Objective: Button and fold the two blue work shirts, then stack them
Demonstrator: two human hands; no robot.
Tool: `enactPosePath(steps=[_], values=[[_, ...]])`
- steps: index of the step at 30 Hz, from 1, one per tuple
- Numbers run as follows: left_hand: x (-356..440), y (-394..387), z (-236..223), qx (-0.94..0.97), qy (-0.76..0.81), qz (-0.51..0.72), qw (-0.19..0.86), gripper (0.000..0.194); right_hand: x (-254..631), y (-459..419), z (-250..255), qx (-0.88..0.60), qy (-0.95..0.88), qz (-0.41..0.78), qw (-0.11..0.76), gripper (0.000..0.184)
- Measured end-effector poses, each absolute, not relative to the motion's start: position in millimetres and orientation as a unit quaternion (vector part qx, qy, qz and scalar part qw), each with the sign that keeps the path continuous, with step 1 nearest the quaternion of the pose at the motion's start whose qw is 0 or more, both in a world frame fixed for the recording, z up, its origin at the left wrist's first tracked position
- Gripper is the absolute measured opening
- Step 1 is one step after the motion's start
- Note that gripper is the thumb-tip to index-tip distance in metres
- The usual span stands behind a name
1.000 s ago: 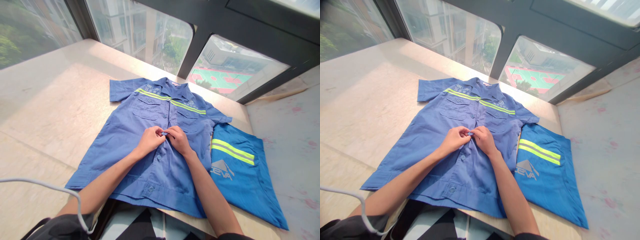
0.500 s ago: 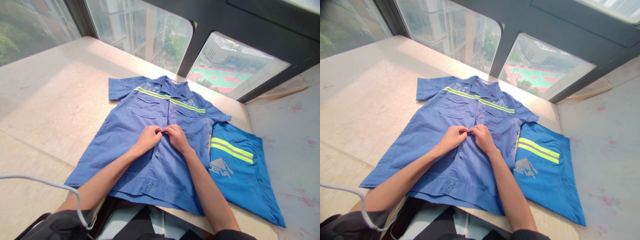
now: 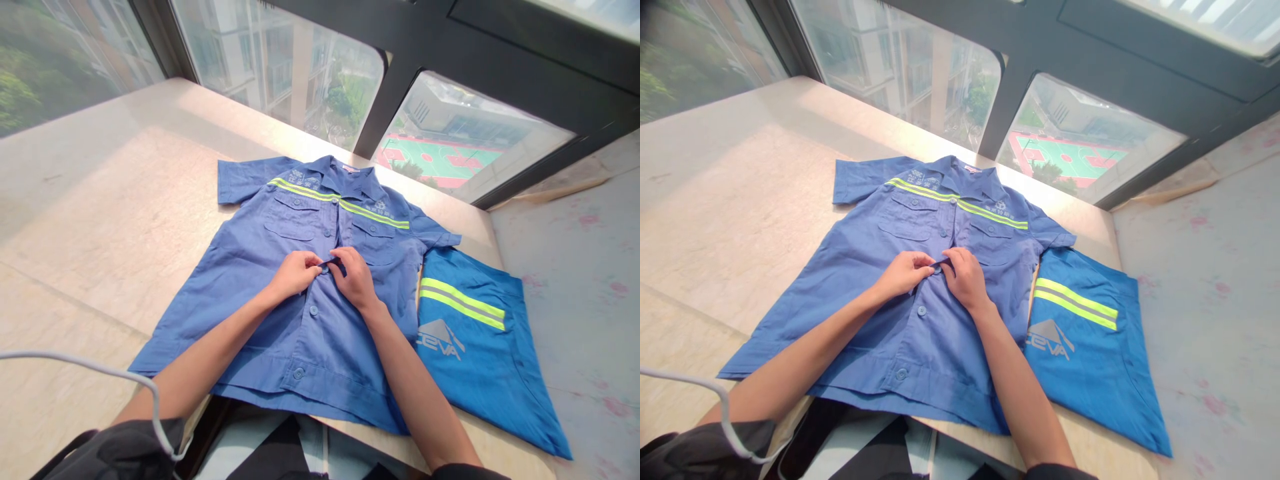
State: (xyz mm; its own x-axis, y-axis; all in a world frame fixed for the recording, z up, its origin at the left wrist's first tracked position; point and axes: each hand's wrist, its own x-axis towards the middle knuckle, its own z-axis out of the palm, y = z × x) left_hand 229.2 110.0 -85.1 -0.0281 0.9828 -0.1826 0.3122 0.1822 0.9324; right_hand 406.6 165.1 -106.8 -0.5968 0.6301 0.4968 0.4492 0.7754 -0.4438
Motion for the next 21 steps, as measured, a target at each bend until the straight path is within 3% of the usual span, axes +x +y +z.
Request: enactPosePath(steps=[3,6,21], values=[[227.7,111.5,-88.1,0.484,0.608,0.384,0.499,0.016,405.8,163.3,-104.0,-0.313,-0.864,0.149,0.366,0.015],[226.7,111.7,-87.0,0.449,0.606,0.398,0.522,0.026,404.5,160.0,-99.8,-0.305,-0.861,0.139,0.381,0.006],[225.3,112.8,-93.4,0.454,0.578,0.428,0.526,0.029,409.3,164.7,-99.6,-0.273,-0.881,0.248,0.295,0.019]])
